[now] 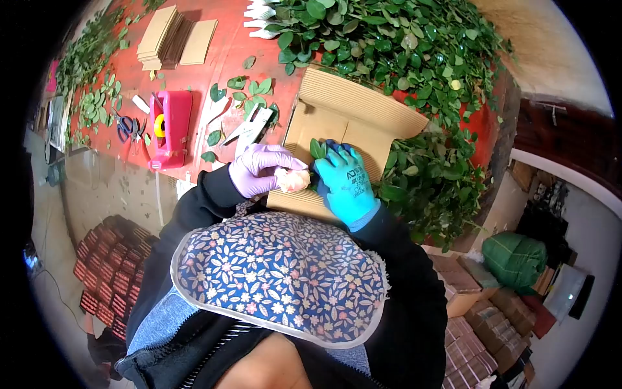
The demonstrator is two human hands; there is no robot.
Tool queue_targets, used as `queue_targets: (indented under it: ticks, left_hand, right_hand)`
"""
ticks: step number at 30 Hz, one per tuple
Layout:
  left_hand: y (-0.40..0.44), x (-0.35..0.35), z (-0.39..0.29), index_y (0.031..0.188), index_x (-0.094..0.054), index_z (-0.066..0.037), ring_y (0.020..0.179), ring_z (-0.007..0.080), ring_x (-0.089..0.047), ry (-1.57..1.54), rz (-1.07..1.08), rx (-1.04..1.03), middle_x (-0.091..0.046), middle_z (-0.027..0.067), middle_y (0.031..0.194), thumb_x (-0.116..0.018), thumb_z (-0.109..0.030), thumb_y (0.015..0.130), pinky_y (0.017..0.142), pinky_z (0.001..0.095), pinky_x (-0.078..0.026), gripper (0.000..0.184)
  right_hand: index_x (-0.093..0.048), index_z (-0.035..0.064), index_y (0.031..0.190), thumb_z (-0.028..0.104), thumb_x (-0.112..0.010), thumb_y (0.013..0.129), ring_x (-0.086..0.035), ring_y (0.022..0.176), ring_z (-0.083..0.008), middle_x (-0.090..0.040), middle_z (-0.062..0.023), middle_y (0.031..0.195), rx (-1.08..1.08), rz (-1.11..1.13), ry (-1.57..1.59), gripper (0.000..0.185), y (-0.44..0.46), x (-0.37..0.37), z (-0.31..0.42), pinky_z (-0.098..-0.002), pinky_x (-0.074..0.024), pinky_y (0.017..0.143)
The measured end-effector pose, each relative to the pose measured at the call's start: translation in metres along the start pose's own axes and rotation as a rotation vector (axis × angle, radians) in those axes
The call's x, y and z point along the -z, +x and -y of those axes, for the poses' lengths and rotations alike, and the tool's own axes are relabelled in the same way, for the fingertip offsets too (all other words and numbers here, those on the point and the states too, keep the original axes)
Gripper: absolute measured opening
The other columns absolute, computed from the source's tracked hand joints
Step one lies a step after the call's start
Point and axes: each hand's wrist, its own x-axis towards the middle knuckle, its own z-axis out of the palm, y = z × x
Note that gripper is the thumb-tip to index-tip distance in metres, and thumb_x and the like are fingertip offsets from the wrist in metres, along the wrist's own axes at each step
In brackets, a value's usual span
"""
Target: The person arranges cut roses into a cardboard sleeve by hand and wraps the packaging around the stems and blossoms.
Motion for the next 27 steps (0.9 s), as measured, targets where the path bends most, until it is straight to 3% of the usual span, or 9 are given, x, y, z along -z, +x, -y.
queue_targets:
  ticks: [10,12,13,17,19,21,23,25,27]
  left_hand:
    - [-0.001,-0.006,0.004,0.124,-0.062,-0.004,0.095,0.0252,-0.067,0.076,0.004,-0.008,-0.07,0.0122,0.102,-0.053,0.017,0.075,0.086,0.0334,-0.052,0.055]
    - [-0.004,-0.005,-0.001,0.133,-0.055,-0.004,0.096,0.0219,-0.067,-0.154,-0.034,0.236,-0.069,0.0103,0.102,-0.048,0.018,0.078,0.087,0.0313,-0.051,0.061]
    - [-0.005,-0.006,0.002,0.133,-0.055,-0.004,0.096,0.0219,-0.067,-0.149,-0.038,0.227,-0.069,0.0103,0.102,-0.048,0.018,0.078,0.087,0.0313,-0.051,0.061]
    - [-0.006,0.005,0.015,0.136,-0.052,-0.006,0.092,0.0217,-0.064,0.003,-0.186,0.175,-0.065,0.0096,0.108,-0.046,0.016,0.08,0.086,0.0303,-0.05,0.06]
    - [-0.005,0.012,0.003,0.136,-0.053,-0.008,0.091,0.026,-0.061,0.567,-0.278,0.231,-0.063,0.0119,0.109,-0.049,0.012,0.078,0.085,0.0333,-0.049,0.061]
    - [0.001,0.021,0.003,0.136,-0.054,-0.011,0.093,0.0297,-0.059,0.585,-0.273,0.126,-0.062,0.0136,0.112,-0.049,0.01,0.073,0.085,0.0376,-0.049,0.066]
    - [0.003,0.022,-0.009,0.13,-0.059,-0.007,0.092,0.0275,-0.063,0.477,-0.26,0.0,-0.063,0.0145,0.116,-0.044,0.015,0.071,0.08,0.0316,-0.051,0.065]
    - [0.006,0.02,-0.023,0.139,-0.054,-0.008,0.118,0.0337,-0.058,0.549,-0.132,0.005,-0.053,0.0188,0.138,-0.061,0.004,0.072,0.095,0.0374,-0.049,0.068]
    - [0.014,0.011,-0.033,0.14,-0.052,-0.006,0.119,0.0353,-0.057,0.514,-0.089,-0.031,-0.051,0.0192,0.14,-0.076,-0.011,0.072,0.099,0.0412,-0.046,0.072]
  right_hand:
    - [-0.061,0.0082,0.102,0.01,-0.069,0.069,-0.053,0.117,-0.0378,-0.06,-0.0182,0.117,0.021,-0.013,-0.005,0.033,-0.002,0.001,0.0,-0.0524,-0.039,0.1]
    - [-0.061,0.0084,0.102,0.01,-0.07,0.07,-0.055,0.114,-0.0383,-0.061,-0.0182,0.115,0.046,-0.037,-0.013,0.033,0.0,0.003,0.001,-0.0524,-0.0397,0.099]
    - [-0.062,0.0078,0.1,0.009,-0.07,0.072,-0.058,0.105,-0.0381,-0.063,-0.0175,0.108,0.04,-0.048,0.015,0.029,0.001,0.004,0.001,-0.0508,-0.0426,0.094]
    - [-0.064,0.0053,0.091,0.005,-0.07,0.077,-0.062,0.08,-0.0375,-0.065,-0.0149,0.086,-0.001,-0.142,0.26,0.016,0.007,0.008,-0.007,-0.0457,-0.0484,0.076]
    - [-0.063,0.0039,0.089,0.002,-0.07,0.078,-0.062,0.076,-0.0365,-0.065,-0.0136,0.08,0.008,-0.233,0.28,0.012,0.008,0.005,-0.011,-0.0438,-0.0489,0.07]
    - [-0.064,0.0038,0.09,0.003,-0.071,0.078,-0.062,0.078,-0.0369,-0.066,-0.0137,0.082,0.031,-0.237,0.367,0.014,0.008,0.006,-0.016,-0.0442,-0.0493,0.07]
    - [-0.065,0.0037,0.09,0.003,-0.071,0.078,-0.063,0.078,-0.0361,-0.067,-0.0137,0.083,0.025,-0.205,0.351,0.014,0.008,0.014,-0.019,-0.0435,-0.05,0.07]
    - [-0.065,0.0042,0.091,0.004,-0.071,0.079,-0.064,0.078,-0.0351,-0.067,-0.0138,0.083,0.082,-0.142,0.368,0.013,0.009,0.019,-0.024,-0.0424,-0.0507,0.07]
    - [-0.067,0.0059,0.09,0.009,-0.069,0.082,-0.064,0.078,-0.0352,-0.066,-0.0143,0.083,0.14,-0.129,0.353,0.009,0.009,0.021,-0.029,-0.043,-0.0512,0.07]
